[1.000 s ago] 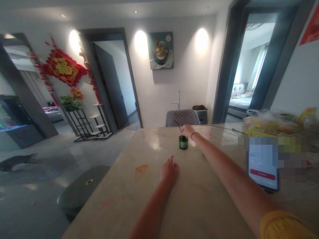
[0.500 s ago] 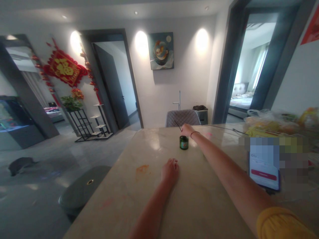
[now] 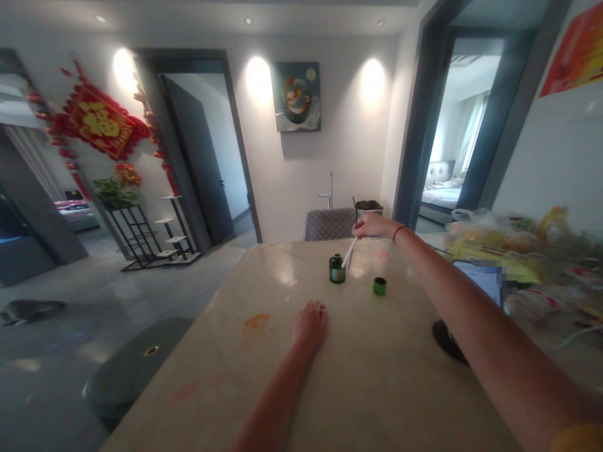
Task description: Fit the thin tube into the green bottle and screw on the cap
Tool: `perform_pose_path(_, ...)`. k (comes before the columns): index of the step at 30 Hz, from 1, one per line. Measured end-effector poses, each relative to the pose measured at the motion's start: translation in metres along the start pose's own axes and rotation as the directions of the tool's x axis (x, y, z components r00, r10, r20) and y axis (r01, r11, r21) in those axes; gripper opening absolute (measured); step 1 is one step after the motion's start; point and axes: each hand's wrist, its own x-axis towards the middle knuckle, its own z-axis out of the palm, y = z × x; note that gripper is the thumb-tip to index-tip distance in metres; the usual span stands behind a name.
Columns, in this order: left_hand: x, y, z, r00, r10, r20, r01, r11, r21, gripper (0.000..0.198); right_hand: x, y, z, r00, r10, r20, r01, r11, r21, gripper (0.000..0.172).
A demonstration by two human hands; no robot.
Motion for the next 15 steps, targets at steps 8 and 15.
perform_pose_path(8,-0.001,0.004,-0.004,0.999,-0.011,0.031,0.01,0.999,0.032,0.03,-0.017,0.047,0.064,0.794,0.395,0.462,-0.363,0.918,-0.161,0.01)
perform_pose_path(15,-0.001,0.003,-0.004,0.999,-0.009,0.04,0.008,1.0,0.025,0.029,-0.012,0.069,0.087,0.879,0.391,0.274,-0.343,0.916,-0.206,0.018)
